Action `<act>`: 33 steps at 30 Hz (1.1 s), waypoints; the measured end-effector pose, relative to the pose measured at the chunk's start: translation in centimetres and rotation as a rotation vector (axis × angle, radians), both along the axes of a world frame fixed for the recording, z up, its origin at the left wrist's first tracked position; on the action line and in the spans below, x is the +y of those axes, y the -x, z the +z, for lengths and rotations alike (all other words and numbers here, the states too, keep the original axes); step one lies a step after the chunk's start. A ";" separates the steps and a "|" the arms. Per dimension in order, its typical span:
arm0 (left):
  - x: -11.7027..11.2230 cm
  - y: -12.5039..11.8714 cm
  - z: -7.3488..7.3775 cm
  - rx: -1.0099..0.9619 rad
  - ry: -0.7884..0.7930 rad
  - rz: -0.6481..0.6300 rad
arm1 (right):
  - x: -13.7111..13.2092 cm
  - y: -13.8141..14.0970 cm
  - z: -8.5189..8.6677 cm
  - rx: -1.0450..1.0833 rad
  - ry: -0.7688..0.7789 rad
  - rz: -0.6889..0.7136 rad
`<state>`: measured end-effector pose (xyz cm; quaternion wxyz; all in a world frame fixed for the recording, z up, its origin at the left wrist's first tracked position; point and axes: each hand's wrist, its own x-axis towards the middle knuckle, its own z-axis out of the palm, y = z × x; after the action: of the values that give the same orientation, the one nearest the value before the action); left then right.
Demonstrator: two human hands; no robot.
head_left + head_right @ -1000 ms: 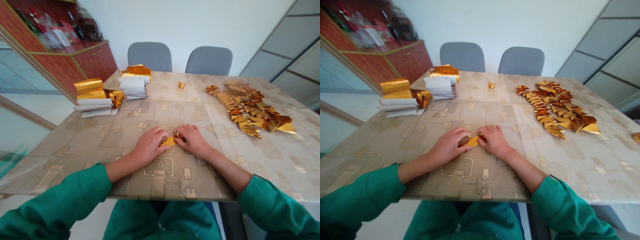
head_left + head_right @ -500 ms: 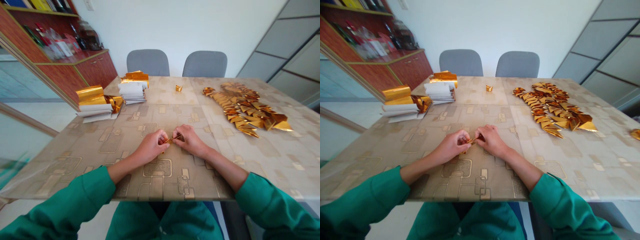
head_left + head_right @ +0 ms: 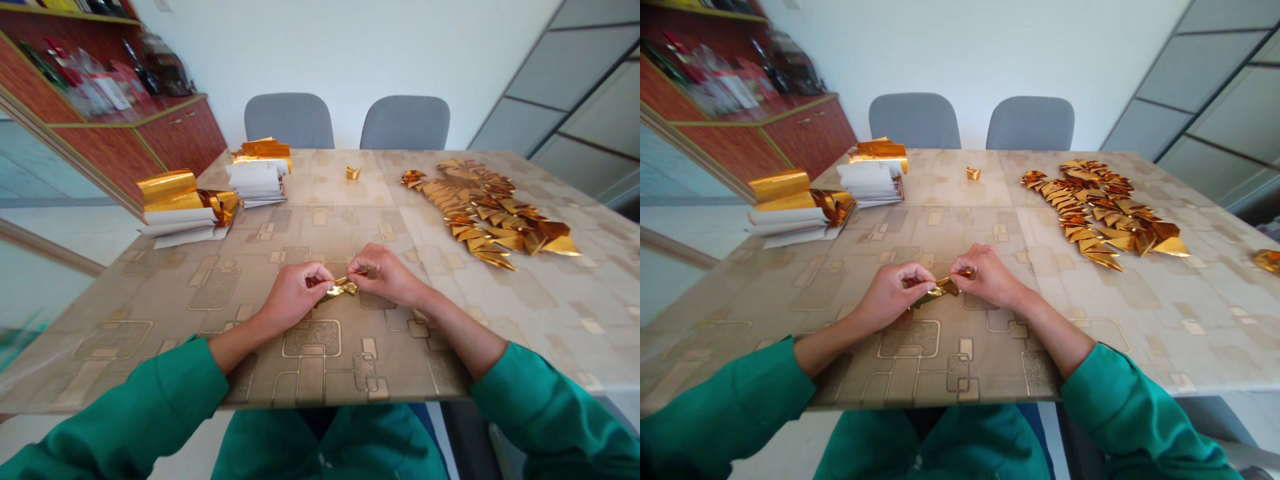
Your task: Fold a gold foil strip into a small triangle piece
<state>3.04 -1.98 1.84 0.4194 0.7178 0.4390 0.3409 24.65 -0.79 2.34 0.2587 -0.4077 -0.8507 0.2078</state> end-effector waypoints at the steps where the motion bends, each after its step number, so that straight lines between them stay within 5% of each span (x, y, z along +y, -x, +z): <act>1: 0.1 0.1 0.0 -0.017 0.029 0.003 | 0.3 -0.4 0.0 0.010 -0.003 -0.002; 5: 0.5 0.5 0.0 -0.138 0.145 0.058 | 1.5 -2.4 -0.2 0.102 -0.019 -0.159; 8: 0.8 0.5 -0.2 -0.366 0.279 0.146 | 1.6 -2.7 0.0 0.329 0.140 -0.290; 13: 1.0 -0.7 -0.4 -0.752 0.415 0.214 | -0.7 1.4 -0.1 0.561 0.552 -0.140; 16: 0.8 -1.6 -0.3 -0.856 0.416 0.177 | -1.7 4.0 -0.9 0.550 0.542 -0.122; 27: 0.8 -1.9 0.1 -0.787 0.278 0.229 | -1.1 3.7 -0.9 0.722 0.449 -0.230; 33: 0.7 -1.9 -0.1 -0.829 0.375 0.271 | -1.2 3.6 -0.5 0.680 0.560 -0.204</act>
<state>4.99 -1.31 1.71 0.6333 0.3694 0.3783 0.5650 21.03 -2.00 1.84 0.4223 -0.4522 -0.5841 0.5254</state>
